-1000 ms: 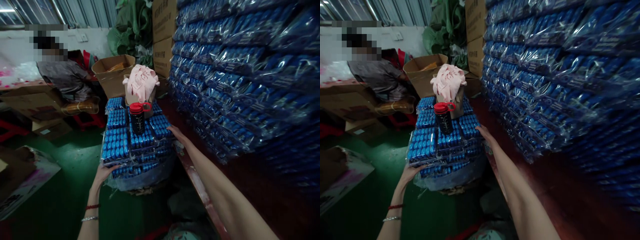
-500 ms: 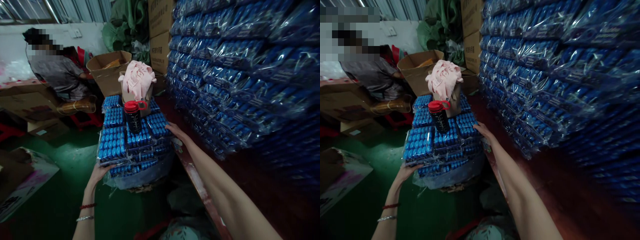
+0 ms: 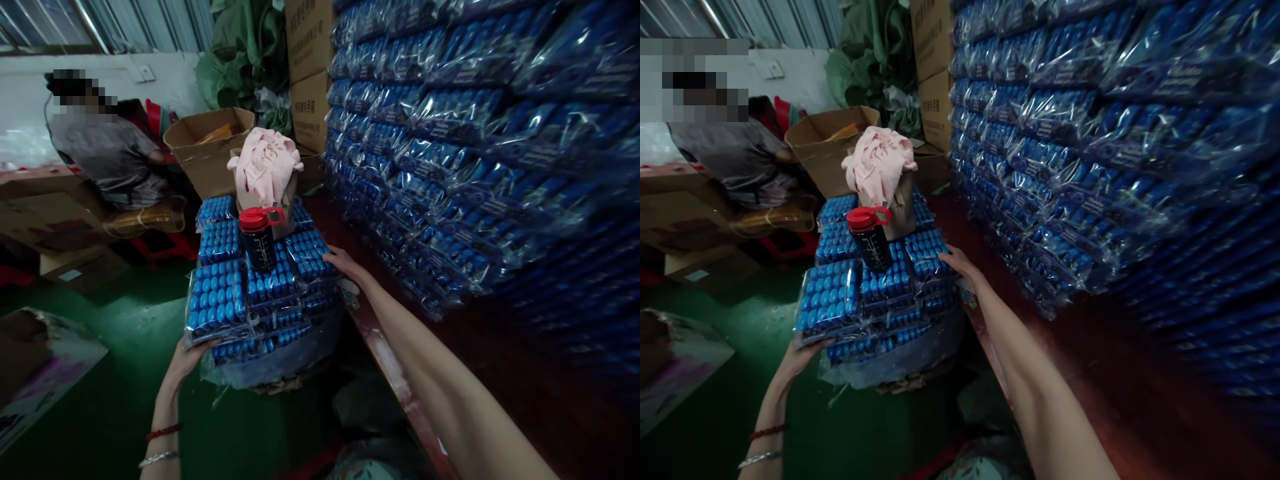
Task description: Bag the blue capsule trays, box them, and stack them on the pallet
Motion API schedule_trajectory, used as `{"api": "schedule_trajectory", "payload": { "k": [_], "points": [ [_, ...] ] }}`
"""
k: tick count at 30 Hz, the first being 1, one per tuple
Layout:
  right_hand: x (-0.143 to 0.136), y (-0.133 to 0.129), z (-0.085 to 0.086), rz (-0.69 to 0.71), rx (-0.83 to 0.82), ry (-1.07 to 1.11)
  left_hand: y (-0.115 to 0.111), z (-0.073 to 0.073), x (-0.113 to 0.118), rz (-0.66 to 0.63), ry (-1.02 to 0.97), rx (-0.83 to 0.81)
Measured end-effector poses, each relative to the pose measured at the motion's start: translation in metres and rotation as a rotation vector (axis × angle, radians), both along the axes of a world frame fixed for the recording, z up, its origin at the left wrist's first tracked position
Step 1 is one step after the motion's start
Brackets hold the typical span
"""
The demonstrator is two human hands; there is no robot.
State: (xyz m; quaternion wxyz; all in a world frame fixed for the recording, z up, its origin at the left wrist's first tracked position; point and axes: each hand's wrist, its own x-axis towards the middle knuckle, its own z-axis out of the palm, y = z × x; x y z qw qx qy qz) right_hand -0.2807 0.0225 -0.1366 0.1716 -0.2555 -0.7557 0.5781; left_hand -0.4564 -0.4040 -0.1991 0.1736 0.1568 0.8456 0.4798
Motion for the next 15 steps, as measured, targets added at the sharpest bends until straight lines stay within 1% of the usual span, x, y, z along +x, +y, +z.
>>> {"api": "schedule_trajectory", "payload": {
  "k": [5, 9, 12, 15],
  "points": [
    [0.000, 0.002, -0.002, 0.033, -0.004, 0.018, 0.000, -0.005, 0.000, 0.039, -0.026, -0.021],
    [-0.002, 0.002, -0.003, 0.054, 0.002, 0.021, 0.007, -0.006, 0.004, 0.014, -0.006, 0.010],
    [0.000, -0.001, -0.001, 0.055, 0.025, 0.038, 0.011, 0.001, 0.009, 0.013, 0.019, -0.008],
    [0.005, -0.010, -0.001, 0.004, 0.022, 0.062, 0.010, 0.016, 0.024, 0.042, 0.083, -0.077]
  ]
}}
